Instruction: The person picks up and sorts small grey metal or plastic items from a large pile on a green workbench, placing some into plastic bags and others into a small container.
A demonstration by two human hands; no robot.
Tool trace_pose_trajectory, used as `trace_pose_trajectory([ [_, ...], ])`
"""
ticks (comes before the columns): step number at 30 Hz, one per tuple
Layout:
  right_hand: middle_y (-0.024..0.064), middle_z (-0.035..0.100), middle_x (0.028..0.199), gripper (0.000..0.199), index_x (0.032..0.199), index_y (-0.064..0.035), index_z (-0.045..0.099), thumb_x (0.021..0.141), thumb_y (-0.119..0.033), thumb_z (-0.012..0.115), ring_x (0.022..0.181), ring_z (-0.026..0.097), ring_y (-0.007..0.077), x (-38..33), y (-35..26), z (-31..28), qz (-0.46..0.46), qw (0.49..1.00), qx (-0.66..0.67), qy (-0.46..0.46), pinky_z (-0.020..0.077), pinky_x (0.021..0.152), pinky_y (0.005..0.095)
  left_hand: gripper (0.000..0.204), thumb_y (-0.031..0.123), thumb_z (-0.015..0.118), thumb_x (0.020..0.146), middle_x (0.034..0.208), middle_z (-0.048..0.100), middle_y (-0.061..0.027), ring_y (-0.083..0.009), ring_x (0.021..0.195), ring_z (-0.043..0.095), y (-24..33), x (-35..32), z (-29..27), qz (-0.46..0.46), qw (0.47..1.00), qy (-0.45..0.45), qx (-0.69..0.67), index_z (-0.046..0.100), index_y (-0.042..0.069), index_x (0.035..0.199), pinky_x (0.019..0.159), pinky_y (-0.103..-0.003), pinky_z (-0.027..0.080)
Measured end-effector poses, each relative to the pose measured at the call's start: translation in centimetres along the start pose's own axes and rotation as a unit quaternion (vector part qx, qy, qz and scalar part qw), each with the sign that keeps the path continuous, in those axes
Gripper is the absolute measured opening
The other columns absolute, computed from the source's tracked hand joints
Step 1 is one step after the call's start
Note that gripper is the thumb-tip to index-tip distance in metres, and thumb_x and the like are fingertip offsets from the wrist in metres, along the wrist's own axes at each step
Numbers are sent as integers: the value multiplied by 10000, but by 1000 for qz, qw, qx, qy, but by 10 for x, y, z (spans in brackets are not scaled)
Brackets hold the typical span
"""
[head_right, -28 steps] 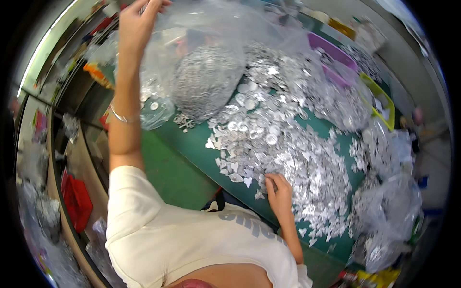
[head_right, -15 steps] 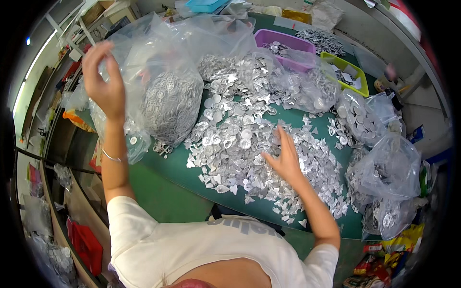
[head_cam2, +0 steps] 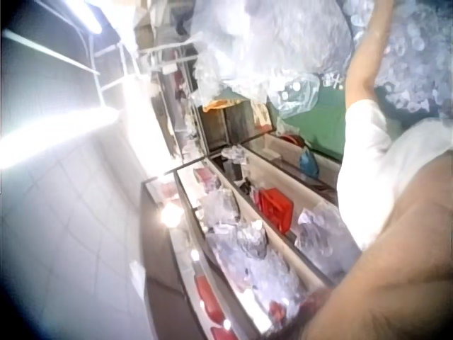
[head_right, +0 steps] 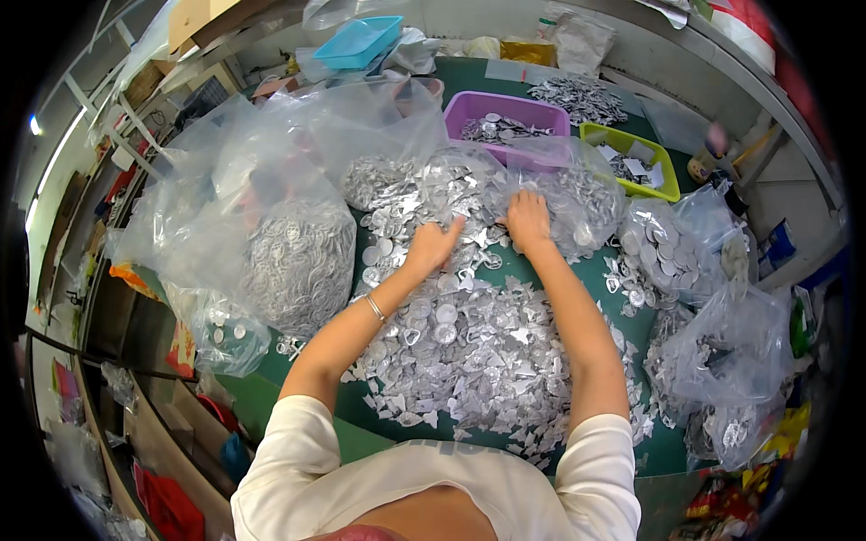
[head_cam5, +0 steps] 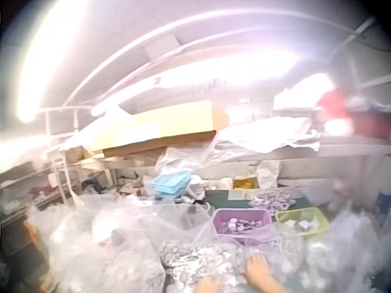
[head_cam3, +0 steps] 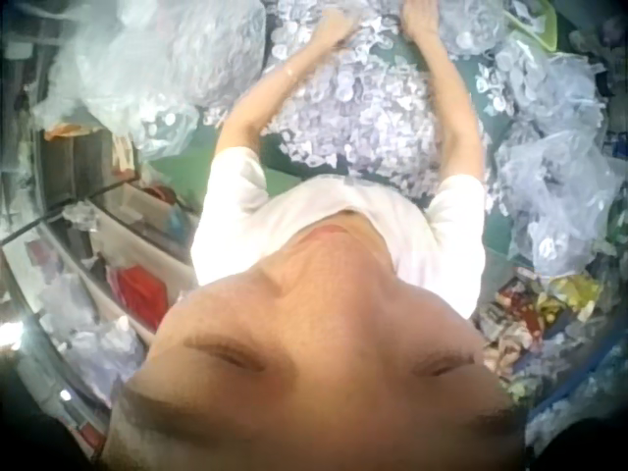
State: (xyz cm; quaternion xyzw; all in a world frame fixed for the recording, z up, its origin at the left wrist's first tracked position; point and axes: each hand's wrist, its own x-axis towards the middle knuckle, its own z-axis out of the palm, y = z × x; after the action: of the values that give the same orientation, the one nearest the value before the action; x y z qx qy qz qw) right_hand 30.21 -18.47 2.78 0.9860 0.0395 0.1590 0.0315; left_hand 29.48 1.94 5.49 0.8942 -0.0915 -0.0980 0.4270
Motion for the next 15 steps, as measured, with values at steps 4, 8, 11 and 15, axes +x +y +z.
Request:
trace_pose_trajectory([
  [4, 93, 605, 887, 209, 822, -54, 603, 789, -260, 589, 877, 557, 243, 3, 26, 7, -70, 997, -18, 15, 385, 798, 363, 510, 299, 371, 915, 454, 524, -111, -159, 352, 498, -10, 23, 18, -19, 972, -29, -232, 561, -56, 602, 367, -287, 413],
  [8, 97, 621, 761, 120, 759, -66, 609, 790, -143, 522, 804, 577, 250, 7, 27, -7, -76, 994, -11, 80, 385, 789, 377, 525, 325, 342, 922, 456, 512, -97, -158, 323, 432, 3, 32, -5, -4, 956, 1, -294, 551, -36, 604, 336, -280, 346],
  [11, 102, 622, 698, 105, 745, -64, 612, 760, -105, 516, 757, 584, 253, 18, 27, -19, -53, 988, 11, 144, 385, 783, 387, 435, 292, 381, 901, 465, 501, -70, -135, 334, 427, 18, 39, -23, -35, 928, -9, -371, 555, -4, 633, 328, -251, 307],
  [15, 116, 625, 678, 114, 734, -59, 615, 763, -109, 517, 742, 591, 257, 40, 35, -42, -53, 977, -3, 207, 389, 764, 389, 413, 291, 402, 879, 452, 483, -58, -139, 330, 413, 44, 41, -39, 26, 934, -24, -357, 542, 2, 618, 321, -249, 276],
])
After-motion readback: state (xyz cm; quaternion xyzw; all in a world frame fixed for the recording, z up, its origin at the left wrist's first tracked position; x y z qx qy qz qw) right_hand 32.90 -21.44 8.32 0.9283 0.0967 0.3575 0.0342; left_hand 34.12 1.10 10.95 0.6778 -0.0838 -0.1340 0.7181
